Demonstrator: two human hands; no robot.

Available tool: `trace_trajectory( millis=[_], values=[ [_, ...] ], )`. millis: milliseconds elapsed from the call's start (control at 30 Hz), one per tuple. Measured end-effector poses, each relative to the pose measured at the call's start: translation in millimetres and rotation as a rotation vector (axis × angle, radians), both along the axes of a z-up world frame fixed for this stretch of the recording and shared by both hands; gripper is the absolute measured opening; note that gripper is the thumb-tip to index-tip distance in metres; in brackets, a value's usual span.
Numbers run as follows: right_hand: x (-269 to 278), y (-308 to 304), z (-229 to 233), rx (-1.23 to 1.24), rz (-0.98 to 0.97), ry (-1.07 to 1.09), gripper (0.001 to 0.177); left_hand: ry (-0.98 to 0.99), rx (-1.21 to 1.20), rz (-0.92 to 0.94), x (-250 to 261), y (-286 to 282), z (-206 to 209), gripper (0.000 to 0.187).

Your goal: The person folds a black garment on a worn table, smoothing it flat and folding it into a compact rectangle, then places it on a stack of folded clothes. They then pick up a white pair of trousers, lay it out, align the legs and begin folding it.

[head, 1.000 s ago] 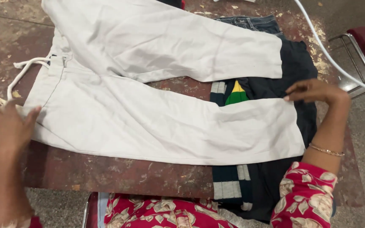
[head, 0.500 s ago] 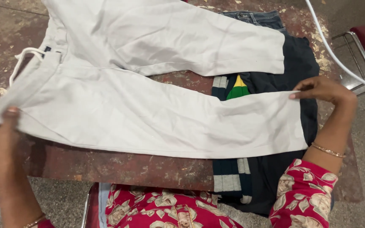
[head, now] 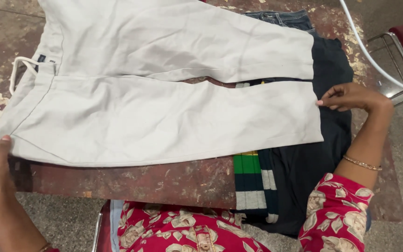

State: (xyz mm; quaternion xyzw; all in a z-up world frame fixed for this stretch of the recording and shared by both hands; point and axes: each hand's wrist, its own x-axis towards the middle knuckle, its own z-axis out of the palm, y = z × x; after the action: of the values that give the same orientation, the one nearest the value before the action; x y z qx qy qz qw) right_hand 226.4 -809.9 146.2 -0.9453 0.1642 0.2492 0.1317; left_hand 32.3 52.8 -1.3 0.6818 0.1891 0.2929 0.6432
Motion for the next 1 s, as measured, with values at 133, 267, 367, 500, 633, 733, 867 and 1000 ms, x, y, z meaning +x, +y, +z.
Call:
trace_trajectory(
  millis=[133,267,367,500,633,733,867,1000],
  values=[
    [8.2,4.1,-7.8,0.119,0.090,0.036,0.076,0.049,0.106,-0.026,-5.3,14.8,-18.1,0.056],
    [17.4,16.9,-20.8,0.252,0.148,-0.038,0.063,0.017,0.080,-0.024,-5.2,26.5,-35.8,0.055],
    [13.0,15.8,-15.9,0.385,0.101,-0.176,0.044,-0.062,0.048,-0.025,-5.1,23.0,-36.5,0.048],
    [-2.4,-0.3,3.3,0.672,-0.008,-0.363,0.026,-0.175,-0.126,0.016,-7.5,14.3,-21.0,0.047],
    [-15.0,-18.4,13.8,0.702,-0.012,-0.389,0.027,0.046,-0.301,0.045,-13.1,21.4,-13.4,0.048],
    [-16.6,-22.1,10.3,0.427,-0.039,-0.172,0.040,0.018,-0.074,-0.072,-21.9,27.5,-21.6,0.054],
    [-9.1,-16.3,-0.2,0.265,-0.138,-0.047,0.057,0.229,0.276,-0.027,-31.3,16.5,-25.5,0.045],
    [-1.6,-11.5,-3.1,0.366,-0.101,-0.094,0.062,0.352,0.971,0.178,-32.4,-26.6,-3.2,0.045]
  ],
)
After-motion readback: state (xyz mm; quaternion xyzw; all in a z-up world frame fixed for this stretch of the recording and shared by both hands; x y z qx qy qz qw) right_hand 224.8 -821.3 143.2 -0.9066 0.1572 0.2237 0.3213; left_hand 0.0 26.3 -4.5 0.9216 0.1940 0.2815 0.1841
